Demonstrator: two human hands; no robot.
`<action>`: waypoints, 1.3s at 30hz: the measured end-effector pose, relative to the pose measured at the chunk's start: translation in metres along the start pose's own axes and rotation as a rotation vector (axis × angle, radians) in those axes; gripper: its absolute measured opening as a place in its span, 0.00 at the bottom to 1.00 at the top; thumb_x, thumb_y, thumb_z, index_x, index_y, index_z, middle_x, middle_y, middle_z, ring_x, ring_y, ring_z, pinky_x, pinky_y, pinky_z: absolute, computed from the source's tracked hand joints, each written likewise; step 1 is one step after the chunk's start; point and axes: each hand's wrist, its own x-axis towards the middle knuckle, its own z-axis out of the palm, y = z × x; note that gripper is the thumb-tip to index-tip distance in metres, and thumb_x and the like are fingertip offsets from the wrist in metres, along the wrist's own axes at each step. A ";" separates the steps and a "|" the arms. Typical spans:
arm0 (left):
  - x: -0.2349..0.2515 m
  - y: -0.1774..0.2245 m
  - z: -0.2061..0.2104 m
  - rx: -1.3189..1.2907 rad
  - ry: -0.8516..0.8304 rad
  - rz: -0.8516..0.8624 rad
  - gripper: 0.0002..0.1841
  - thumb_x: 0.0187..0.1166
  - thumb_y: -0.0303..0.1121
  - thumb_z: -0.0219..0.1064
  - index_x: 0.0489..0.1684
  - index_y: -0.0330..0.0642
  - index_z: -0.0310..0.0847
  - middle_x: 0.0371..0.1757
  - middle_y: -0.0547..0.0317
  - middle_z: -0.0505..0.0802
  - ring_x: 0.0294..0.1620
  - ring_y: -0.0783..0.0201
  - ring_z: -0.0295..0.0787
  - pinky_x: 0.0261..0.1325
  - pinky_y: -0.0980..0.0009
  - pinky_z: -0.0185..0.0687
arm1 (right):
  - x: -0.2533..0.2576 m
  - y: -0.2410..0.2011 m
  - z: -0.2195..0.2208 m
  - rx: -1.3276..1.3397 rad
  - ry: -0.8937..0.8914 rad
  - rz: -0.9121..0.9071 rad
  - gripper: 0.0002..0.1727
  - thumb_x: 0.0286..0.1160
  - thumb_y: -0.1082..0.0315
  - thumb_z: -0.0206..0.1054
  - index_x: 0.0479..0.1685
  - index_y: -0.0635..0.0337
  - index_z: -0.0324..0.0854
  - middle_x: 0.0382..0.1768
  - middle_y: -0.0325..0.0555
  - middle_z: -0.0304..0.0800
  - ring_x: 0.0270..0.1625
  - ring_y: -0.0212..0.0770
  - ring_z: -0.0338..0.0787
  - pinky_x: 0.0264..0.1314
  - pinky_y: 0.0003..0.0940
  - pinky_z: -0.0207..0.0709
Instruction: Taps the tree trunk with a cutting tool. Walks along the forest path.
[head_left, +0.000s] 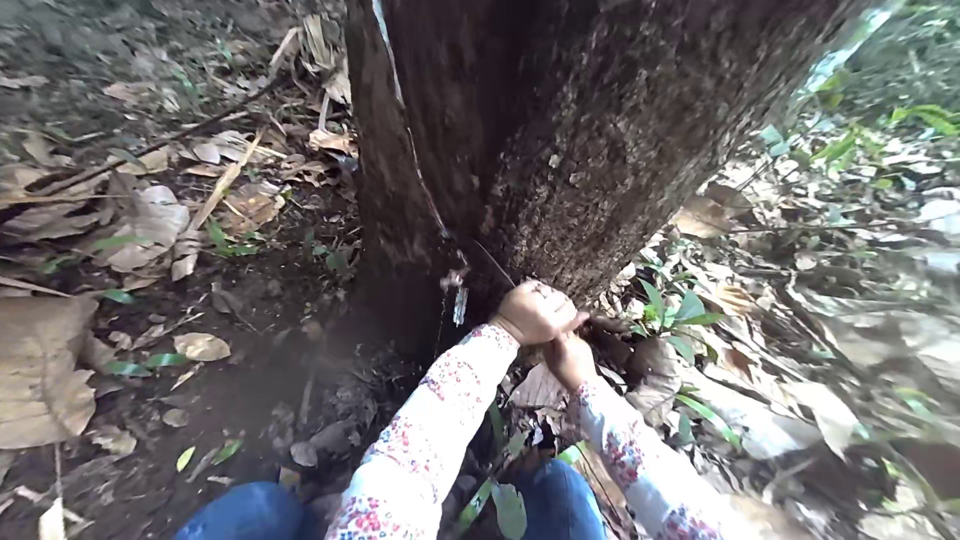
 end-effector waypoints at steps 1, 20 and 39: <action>-0.005 0.006 0.006 0.007 0.001 -0.025 0.20 0.80 0.40 0.64 0.16 0.42 0.88 0.23 0.55 0.94 0.27 0.58 0.93 0.35 0.61 0.86 | -0.005 0.006 0.000 -0.004 -0.030 0.010 0.11 0.69 0.75 0.67 0.43 0.76 0.88 0.41 0.72 0.93 0.40 0.72 0.94 0.40 0.66 0.85; -0.016 -0.081 -0.138 0.148 -0.318 -0.525 0.27 0.64 0.36 0.74 0.60 0.27 0.85 0.61 0.24 0.87 0.65 0.25 0.83 0.71 0.30 0.70 | -0.139 -0.011 -0.073 0.348 -0.140 0.148 0.35 0.73 0.60 0.61 0.77 0.77 0.73 0.44 0.66 0.95 0.37 0.57 0.96 0.41 0.56 0.87; -0.023 -0.086 -0.145 -0.198 -0.335 -0.647 0.13 0.81 0.24 0.63 0.54 0.20 0.83 0.61 0.27 0.88 0.68 0.36 0.84 0.77 0.41 0.72 | -0.167 -0.049 -0.063 0.489 -0.068 0.305 0.35 0.73 0.60 0.62 0.77 0.76 0.73 0.55 0.61 0.93 0.45 0.38 0.95 0.51 0.34 0.87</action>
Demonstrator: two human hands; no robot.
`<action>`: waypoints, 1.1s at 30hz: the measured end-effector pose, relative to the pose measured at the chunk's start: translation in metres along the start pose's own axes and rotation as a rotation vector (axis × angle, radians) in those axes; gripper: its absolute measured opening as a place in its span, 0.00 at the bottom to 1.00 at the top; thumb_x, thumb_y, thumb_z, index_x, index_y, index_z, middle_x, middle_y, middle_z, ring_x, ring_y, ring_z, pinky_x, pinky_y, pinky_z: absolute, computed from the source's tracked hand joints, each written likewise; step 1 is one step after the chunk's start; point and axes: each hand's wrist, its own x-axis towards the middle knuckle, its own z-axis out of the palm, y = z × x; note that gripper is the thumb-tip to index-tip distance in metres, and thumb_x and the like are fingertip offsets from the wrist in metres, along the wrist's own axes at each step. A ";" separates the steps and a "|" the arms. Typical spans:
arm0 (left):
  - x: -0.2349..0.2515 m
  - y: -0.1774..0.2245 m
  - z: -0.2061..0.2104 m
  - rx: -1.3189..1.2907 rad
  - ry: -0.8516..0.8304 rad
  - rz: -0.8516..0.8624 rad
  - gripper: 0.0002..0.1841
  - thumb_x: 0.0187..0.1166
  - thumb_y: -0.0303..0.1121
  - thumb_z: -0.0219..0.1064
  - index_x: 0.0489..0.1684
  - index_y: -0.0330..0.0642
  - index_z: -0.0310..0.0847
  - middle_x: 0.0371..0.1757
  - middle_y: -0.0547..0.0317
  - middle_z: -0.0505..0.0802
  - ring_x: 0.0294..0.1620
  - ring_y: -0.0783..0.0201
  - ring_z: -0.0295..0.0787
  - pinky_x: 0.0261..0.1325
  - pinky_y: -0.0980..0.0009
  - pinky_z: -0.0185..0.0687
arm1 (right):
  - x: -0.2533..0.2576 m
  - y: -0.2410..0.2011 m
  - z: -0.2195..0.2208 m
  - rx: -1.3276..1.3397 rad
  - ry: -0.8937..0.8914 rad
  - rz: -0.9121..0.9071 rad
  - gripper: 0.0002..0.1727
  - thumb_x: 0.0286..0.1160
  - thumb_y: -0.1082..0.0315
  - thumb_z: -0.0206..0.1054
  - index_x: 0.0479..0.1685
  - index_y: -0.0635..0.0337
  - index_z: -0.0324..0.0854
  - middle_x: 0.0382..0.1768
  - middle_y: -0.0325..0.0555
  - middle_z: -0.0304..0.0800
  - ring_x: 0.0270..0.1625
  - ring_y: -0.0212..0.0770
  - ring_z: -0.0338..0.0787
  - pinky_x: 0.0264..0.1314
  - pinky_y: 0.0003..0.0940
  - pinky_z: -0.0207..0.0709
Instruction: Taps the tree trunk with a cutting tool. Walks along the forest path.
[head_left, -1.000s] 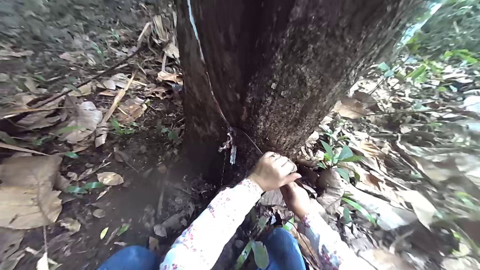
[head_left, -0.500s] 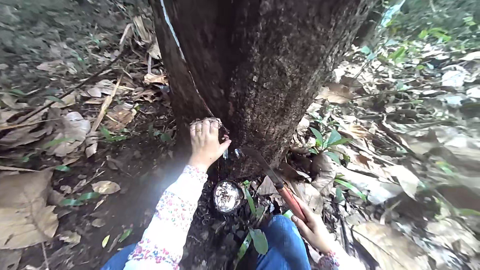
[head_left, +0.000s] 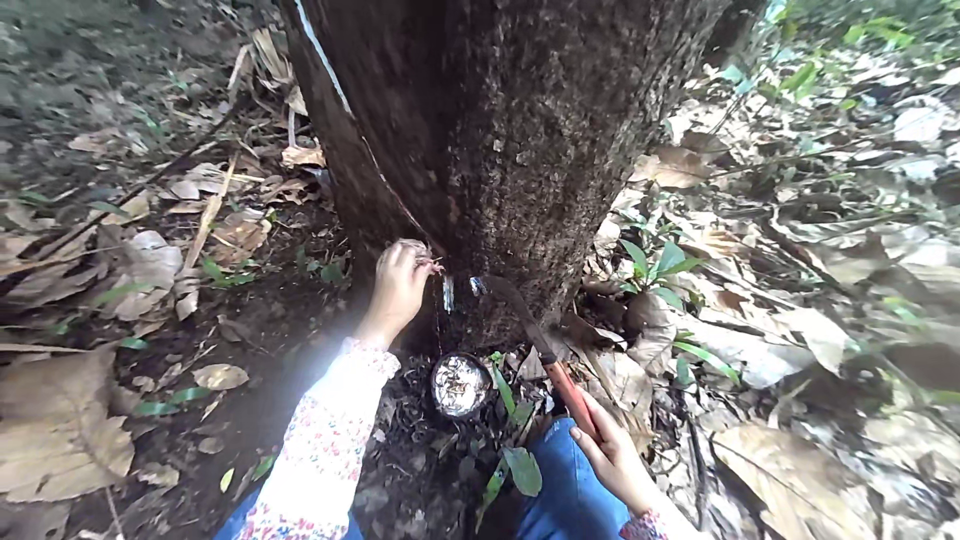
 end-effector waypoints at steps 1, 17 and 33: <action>-0.003 0.002 -0.003 -0.178 0.010 -0.102 0.15 0.84 0.23 0.59 0.61 0.19 0.80 0.64 0.30 0.87 0.69 0.47 0.85 0.77 0.53 0.75 | 0.002 -0.006 0.002 -0.016 -0.006 -0.001 0.34 0.72 0.63 0.63 0.78 0.75 0.73 0.55 0.63 0.93 0.43 0.44 0.96 0.48 0.41 0.88; 0.004 0.000 -0.023 -0.328 -0.187 -0.320 0.13 0.89 0.29 0.56 0.61 0.30 0.75 0.38 0.54 0.89 0.27 0.70 0.83 0.34 0.69 0.85 | 0.032 -0.063 0.033 -0.305 0.114 -0.099 0.30 0.71 0.71 0.63 0.78 0.60 0.80 0.37 0.59 0.94 0.26 0.56 0.93 0.27 0.54 0.86; -0.117 -0.123 -0.117 0.393 -0.708 -1.054 0.36 0.80 0.47 0.73 0.79 0.29 0.71 0.69 0.18 0.82 0.76 0.21 0.74 0.77 0.23 0.60 | 0.040 -0.041 0.029 0.015 0.076 -0.087 0.26 0.82 0.63 0.59 0.66 0.80 0.80 0.48 0.61 0.94 0.42 0.34 0.93 0.50 0.28 0.86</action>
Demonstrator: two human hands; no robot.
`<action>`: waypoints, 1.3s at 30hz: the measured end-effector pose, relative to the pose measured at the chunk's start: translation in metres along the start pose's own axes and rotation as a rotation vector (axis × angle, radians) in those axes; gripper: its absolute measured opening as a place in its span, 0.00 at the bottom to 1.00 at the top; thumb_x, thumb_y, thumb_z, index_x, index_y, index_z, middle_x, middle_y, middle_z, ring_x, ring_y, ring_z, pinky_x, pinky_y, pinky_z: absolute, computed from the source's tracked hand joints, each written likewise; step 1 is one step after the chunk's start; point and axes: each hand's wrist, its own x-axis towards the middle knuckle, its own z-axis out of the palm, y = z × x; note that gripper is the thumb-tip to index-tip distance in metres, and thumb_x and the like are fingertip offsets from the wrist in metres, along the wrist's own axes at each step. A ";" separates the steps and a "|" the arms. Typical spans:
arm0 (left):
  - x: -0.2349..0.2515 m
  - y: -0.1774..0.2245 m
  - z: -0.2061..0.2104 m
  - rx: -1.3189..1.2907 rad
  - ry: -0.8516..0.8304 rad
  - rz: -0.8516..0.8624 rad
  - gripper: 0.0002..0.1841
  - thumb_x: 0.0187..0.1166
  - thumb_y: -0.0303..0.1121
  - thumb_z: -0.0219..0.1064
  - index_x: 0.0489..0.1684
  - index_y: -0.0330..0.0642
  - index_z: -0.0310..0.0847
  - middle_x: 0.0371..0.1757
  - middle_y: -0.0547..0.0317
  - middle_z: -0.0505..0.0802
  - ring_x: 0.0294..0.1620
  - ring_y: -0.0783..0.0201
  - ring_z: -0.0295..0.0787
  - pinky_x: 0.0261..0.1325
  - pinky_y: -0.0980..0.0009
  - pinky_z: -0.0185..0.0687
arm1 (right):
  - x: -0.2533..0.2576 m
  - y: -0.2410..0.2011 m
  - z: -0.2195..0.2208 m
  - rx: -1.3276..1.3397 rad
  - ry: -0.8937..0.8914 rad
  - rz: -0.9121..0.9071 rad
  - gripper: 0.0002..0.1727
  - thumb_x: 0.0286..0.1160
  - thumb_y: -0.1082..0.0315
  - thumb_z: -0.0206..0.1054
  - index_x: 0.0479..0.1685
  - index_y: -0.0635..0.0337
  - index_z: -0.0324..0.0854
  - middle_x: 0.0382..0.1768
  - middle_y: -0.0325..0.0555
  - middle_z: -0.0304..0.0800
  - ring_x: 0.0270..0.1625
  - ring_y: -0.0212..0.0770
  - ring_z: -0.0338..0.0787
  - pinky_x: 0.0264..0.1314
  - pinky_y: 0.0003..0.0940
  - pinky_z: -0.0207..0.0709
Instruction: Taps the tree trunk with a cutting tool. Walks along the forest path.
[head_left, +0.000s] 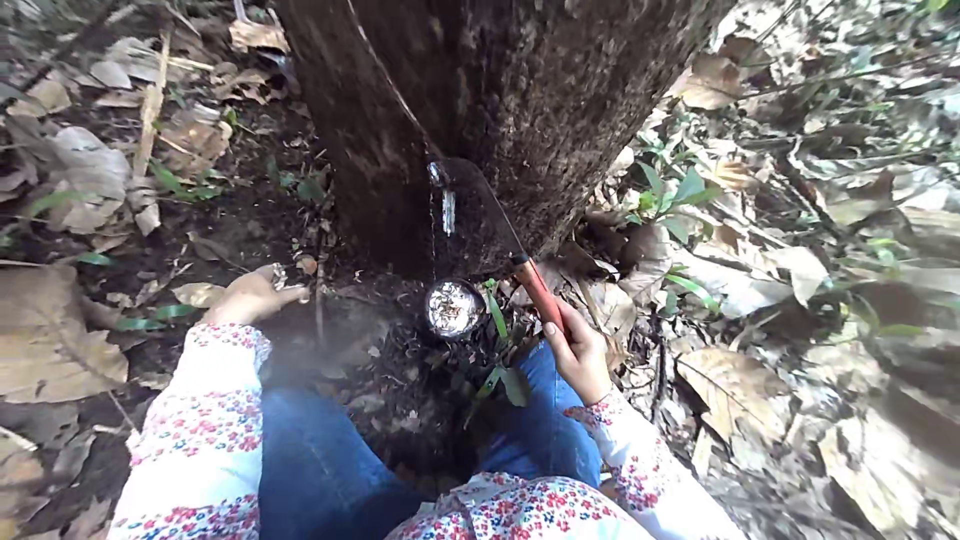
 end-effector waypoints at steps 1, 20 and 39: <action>-0.004 0.005 -0.002 -0.066 0.001 0.034 0.38 0.80 0.49 0.73 0.82 0.30 0.68 0.72 0.19 0.81 0.78 0.22 0.72 0.78 0.23 0.57 | -0.001 0.001 0.000 0.012 0.023 -0.024 0.26 0.82 0.62 0.59 0.63 0.80 0.82 0.45 0.60 0.94 0.41 0.30 0.92 0.49 0.23 0.85; -0.090 0.103 0.008 -1.571 -0.075 0.222 0.52 0.81 0.67 0.07 0.78 0.35 0.65 0.51 0.53 0.87 0.48 0.63 0.86 0.56 0.65 0.82 | 0.068 -0.120 0.079 0.424 -0.332 0.068 0.20 0.76 0.68 0.65 0.61 0.75 0.80 0.37 0.49 0.89 0.30 0.28 0.84 0.36 0.26 0.80; -0.087 0.114 0.013 -1.996 0.199 0.086 0.11 0.87 0.25 0.45 0.49 0.40 0.74 0.38 0.55 0.89 0.38 0.65 0.90 0.42 0.68 0.89 | 0.136 -0.121 0.081 0.182 -0.385 0.014 0.26 0.86 0.64 0.58 0.80 0.67 0.73 0.49 0.60 0.92 0.45 0.50 0.92 0.52 0.51 0.84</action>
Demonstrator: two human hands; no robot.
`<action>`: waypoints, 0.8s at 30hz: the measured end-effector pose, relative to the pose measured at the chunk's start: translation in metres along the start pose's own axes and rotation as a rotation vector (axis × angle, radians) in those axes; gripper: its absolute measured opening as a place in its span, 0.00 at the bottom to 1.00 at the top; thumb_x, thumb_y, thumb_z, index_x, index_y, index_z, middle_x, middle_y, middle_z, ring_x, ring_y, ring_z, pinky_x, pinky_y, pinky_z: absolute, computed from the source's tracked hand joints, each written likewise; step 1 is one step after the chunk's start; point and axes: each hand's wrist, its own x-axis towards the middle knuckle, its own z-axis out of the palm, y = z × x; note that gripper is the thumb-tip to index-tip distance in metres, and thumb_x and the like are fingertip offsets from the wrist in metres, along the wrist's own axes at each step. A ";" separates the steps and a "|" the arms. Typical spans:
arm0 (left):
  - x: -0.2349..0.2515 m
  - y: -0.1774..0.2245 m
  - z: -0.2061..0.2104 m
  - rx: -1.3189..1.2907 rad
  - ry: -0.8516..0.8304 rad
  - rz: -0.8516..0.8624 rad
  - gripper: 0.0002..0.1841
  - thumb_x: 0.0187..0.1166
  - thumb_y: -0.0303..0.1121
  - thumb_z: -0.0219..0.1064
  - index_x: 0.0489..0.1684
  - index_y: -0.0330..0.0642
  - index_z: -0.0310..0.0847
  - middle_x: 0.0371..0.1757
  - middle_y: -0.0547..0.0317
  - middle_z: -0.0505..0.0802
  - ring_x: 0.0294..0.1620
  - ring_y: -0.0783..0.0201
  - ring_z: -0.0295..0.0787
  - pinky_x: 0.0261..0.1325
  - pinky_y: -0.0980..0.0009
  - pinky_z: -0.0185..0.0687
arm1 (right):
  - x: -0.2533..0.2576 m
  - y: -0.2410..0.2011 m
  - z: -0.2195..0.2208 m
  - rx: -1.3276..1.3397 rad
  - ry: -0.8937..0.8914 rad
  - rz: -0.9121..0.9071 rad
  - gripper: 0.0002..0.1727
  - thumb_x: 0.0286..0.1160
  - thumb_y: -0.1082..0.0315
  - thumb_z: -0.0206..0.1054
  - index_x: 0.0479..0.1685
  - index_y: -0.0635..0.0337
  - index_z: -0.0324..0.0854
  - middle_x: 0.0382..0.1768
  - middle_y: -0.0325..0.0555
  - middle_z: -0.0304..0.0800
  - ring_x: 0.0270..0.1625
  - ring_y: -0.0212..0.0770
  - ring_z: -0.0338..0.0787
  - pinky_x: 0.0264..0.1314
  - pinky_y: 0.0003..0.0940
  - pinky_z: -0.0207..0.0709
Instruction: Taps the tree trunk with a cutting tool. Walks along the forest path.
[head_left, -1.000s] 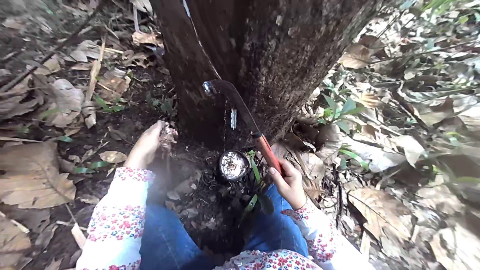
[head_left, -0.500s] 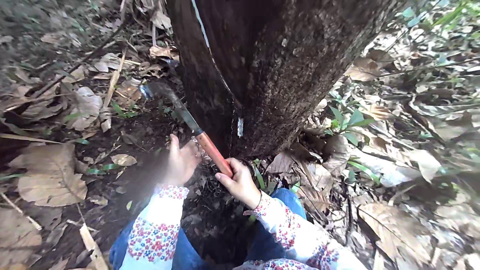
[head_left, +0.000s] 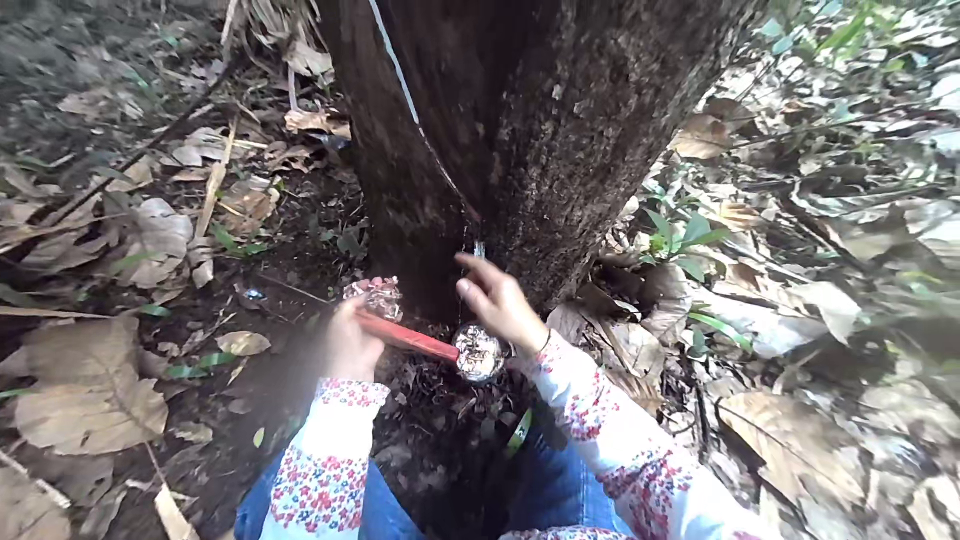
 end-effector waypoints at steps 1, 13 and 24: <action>0.000 0.002 0.000 -0.006 -0.007 -0.005 0.11 0.87 0.24 0.44 0.50 0.40 0.74 0.39 0.54 0.89 0.38 0.65 0.90 0.43 0.68 0.89 | 0.012 -0.001 -0.009 0.037 0.039 0.017 0.28 0.86 0.64 0.60 0.83 0.66 0.69 0.43 0.57 0.91 0.35 0.45 0.89 0.41 0.45 0.83; -0.001 0.009 -0.004 0.040 -0.034 0.004 0.09 0.82 0.20 0.50 0.47 0.36 0.76 0.37 0.53 0.90 0.36 0.64 0.91 0.42 0.69 0.90 | 0.100 -0.059 -0.041 0.199 -0.090 -0.019 0.43 0.82 0.69 0.66 0.95 0.54 0.48 0.35 0.54 0.89 0.24 0.33 0.79 0.32 0.30 0.76; 0.001 0.010 -0.003 0.008 -0.033 -0.007 0.08 0.82 0.20 0.51 0.46 0.36 0.76 0.36 0.53 0.90 0.35 0.64 0.91 0.40 0.69 0.90 | 0.107 -0.074 -0.043 0.084 -0.115 0.066 0.42 0.81 0.66 0.69 0.94 0.55 0.50 0.43 0.57 0.91 0.35 0.40 0.87 0.45 0.38 0.82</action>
